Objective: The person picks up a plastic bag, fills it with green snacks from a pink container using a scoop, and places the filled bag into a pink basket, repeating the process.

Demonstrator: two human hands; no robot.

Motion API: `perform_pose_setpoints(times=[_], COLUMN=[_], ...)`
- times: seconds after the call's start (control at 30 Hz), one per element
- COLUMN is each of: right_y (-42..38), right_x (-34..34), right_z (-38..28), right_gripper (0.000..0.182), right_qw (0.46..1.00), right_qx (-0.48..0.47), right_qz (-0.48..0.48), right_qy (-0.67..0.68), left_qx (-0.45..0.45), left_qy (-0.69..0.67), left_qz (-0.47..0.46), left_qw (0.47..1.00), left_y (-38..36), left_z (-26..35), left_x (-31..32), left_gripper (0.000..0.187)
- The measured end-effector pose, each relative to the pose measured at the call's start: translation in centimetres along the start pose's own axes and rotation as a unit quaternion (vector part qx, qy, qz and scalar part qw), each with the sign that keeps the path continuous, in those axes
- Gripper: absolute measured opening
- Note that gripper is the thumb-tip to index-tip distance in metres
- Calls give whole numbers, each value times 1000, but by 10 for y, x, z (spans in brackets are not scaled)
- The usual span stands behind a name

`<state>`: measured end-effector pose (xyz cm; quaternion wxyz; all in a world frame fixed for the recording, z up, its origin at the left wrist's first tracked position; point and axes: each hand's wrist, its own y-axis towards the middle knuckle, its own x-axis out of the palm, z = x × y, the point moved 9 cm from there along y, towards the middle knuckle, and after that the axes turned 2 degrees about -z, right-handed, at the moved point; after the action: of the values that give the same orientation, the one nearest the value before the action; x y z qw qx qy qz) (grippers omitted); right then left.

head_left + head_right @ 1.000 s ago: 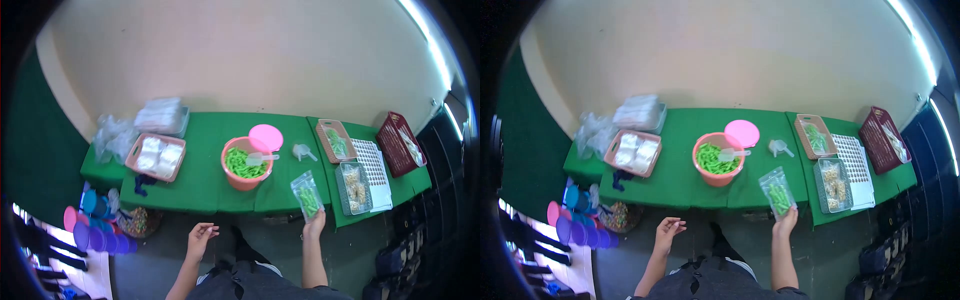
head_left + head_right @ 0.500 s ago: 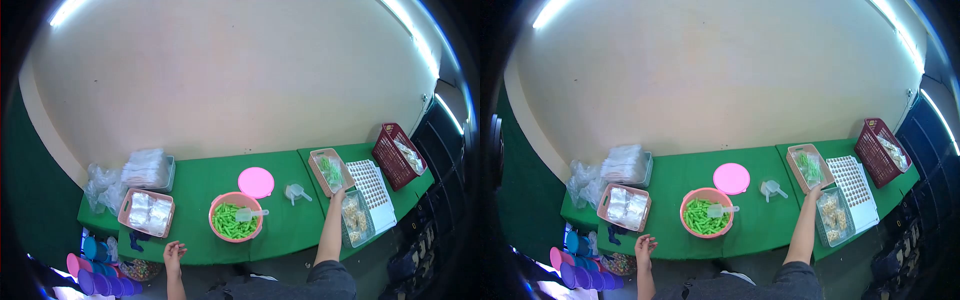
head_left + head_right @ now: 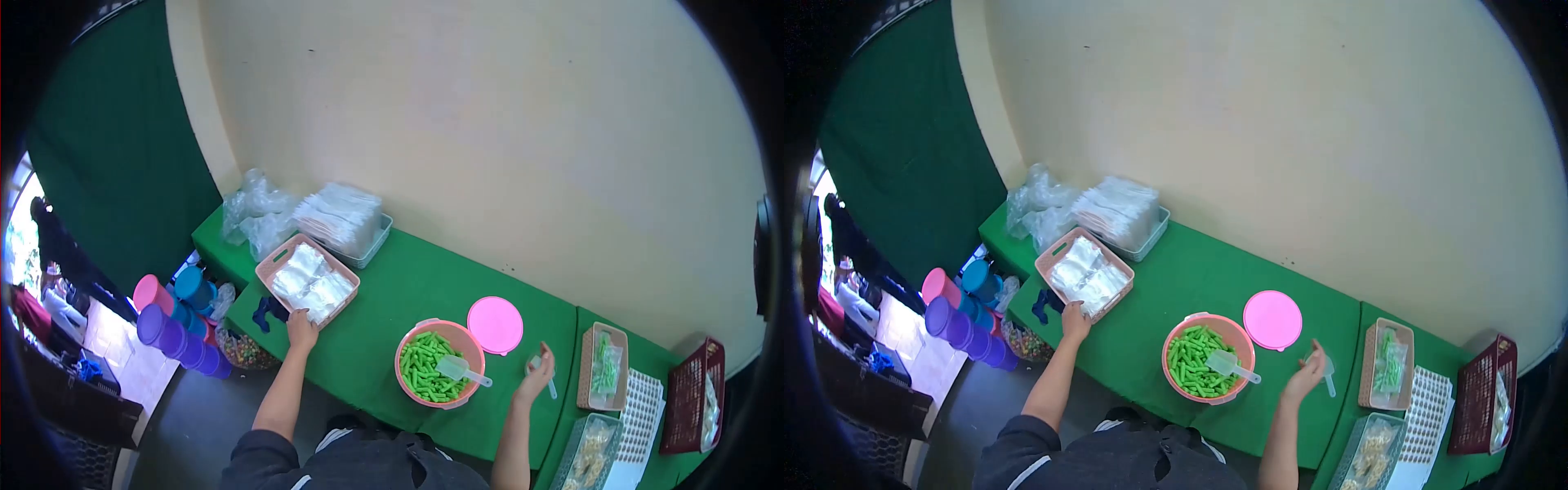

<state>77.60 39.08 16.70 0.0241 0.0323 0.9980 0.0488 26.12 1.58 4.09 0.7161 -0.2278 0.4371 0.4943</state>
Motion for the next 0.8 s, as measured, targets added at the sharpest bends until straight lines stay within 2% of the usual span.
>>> perform_pose_setpoints(times=[0.03, 0.07, 0.1, 0.13, 0.2, 0.23, 0.27, 0.33, 0.37, 0.4, 0.47, 0.5, 0.53, 0.6, 0.63, 0.7, 0.73, 0.77, 0.8], right_y=[-10, -19, -28, -37, -48, -54, -60, -64, -65, -65, -59, -57, -54, -52, -52, -55, -63, -72, -75], right_x=[19, 37, 46, 58, 71, 77, 82, 85, 88, 90, 87, 85, 85, 81, 82, 89, 104, 117, 121], right_z=[-11, -21, -28, -35, -40, -43, -44, -42, -43, -42, -35, -32, -30, -26, -22, -22, -24, -26, -30], right_gripper=[35, 34, 34, 31, 28, 25, 22, 20, 21, 21, 20, 20, 19, 19, 18, 19, 20, 24, 24], right_qw=[999, 995, 995, 991, 987, 982, 975, 973, 970, 967, 968, 968, 969, 974, 972, 971, 960, 942, 943], right_qx=[-21, -43, -46, -55, -66, -92, -117, -128, -128, -128, -128, -128, -127, -109, -93, -75, -34, 8, 10], right_qz=[-45, -87, -90, -119, -146, -167, -188, -190, -204, -217, -213, -211, -209, -198, -212, -224, -278, -330, -326], right_qy=[-12, -23, -20, -8, 1, -10, -22, -14, -22, -29, -42, -37, -30, -19, -30, -38, 15, 67, 66], left_qx=[-4, -26, -48, -48, -50, -48, -46, -73, -51, -50, -47, -17, -15, 16, 57, 83, 94, 165, 221], left_qy=[-1, 88, 176, 174, 229, 280, 277, 301, 294, 291, 210, 168, 166, 52, -107, -176, -216, -149, -109], left_qz=[6, 24, 40, 43, -27, -51, -55, -147, -134, -134, -68, 40, 41, 169, 175, 171, 138, 135, 94], left_qw=[1000, 996, 982, 983, 972, 957, 958, 939, 945, 946, 974, 985, 985, 984, 977, 966, 962, 966, 965], left_y=[2, 4, 5, 10, 22, 33, 35, 40, 45, 49, 55, 46, 44, 28, 19, -14, -32, -55, -76], left_z=[-3, -6, -5, -3, -3, -10, -5, 3, 6, 7, 22, 51, 63, 87, 103, 155, 182, 215, 250], left_x=[6, 8, 5, 3, 12, 21, 16, 4, 1, 3, -7, -32, -29, -51, -56, -68, -67, -69, -71], left_gripper=[38, 47, 55, 55, 74, 92, 92, 103, 109, 109, 105, 95, 95, 86, 79, 75, 74, 73, 74])
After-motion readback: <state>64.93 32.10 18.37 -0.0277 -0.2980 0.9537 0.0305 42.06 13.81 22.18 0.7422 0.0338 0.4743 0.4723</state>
